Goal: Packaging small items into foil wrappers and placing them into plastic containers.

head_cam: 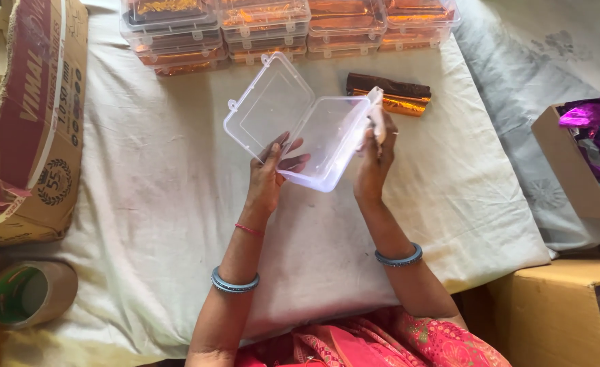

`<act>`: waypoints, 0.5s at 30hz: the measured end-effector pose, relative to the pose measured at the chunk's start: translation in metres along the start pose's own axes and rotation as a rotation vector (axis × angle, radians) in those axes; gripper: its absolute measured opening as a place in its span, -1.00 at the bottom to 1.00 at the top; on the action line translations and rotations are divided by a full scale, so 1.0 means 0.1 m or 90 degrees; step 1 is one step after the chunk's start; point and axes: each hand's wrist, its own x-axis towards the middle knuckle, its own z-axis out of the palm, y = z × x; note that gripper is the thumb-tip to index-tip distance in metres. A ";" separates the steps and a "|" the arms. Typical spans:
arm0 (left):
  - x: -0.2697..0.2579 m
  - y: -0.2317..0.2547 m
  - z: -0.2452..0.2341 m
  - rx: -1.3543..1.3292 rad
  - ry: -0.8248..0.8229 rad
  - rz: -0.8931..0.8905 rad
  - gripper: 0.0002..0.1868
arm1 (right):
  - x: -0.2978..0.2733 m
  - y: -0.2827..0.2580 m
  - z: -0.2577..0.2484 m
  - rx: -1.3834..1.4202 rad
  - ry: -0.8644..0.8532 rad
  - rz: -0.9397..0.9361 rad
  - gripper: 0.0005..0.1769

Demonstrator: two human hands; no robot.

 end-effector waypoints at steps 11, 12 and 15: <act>-0.04 0.12 -0.06 0.044 -0.080 -0.023 -0.37 | 0.20 0.46 -0.30 0.561 -0.051 0.268 -0.68; -0.05 0.13 -0.05 0.040 -0.093 -0.029 -0.36 | 0.22 0.26 -0.19 0.542 -0.082 0.283 -0.67; -0.10 0.22 0.02 0.036 -0.098 -0.033 -0.36 | 0.23 0.00 -0.06 0.534 -0.138 0.331 -0.67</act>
